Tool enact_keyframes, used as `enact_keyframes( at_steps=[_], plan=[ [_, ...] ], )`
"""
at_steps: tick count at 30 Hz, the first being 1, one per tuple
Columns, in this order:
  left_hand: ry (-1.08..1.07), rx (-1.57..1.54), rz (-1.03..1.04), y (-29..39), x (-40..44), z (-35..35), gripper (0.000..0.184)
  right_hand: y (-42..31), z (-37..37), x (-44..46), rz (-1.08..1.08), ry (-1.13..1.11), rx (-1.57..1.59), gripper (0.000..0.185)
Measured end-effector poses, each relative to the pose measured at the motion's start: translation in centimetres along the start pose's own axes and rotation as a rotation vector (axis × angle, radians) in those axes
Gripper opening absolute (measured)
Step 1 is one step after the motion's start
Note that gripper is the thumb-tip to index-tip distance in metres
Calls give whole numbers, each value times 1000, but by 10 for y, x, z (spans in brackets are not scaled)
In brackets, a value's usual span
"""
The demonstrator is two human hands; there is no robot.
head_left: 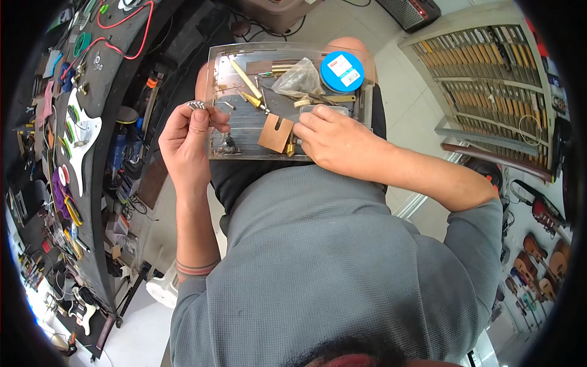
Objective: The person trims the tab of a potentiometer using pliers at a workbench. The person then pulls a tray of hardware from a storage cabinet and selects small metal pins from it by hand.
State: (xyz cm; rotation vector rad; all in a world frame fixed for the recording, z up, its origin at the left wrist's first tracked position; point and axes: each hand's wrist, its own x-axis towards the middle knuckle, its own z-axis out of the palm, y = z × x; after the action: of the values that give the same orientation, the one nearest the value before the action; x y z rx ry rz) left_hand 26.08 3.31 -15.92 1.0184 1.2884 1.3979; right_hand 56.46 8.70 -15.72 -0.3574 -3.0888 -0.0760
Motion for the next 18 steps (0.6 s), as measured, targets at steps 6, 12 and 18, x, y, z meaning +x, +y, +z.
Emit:
enact_keyframes(
  at_steps=[6, 12, 18],
  plan=[
    [35, 55, 128, 0, -7, 4, 19, 39, -14, 0, 411, 70, 1027, 18],
    [-87, 414, 571, 17, 16, 43, 13, 60, -25, 21, 753, 414, 1946, 23],
    [-125, 130, 710, 23, 50, 99, 6, 51, -23, 30, 401, 766, 2493, 27]
  ],
)
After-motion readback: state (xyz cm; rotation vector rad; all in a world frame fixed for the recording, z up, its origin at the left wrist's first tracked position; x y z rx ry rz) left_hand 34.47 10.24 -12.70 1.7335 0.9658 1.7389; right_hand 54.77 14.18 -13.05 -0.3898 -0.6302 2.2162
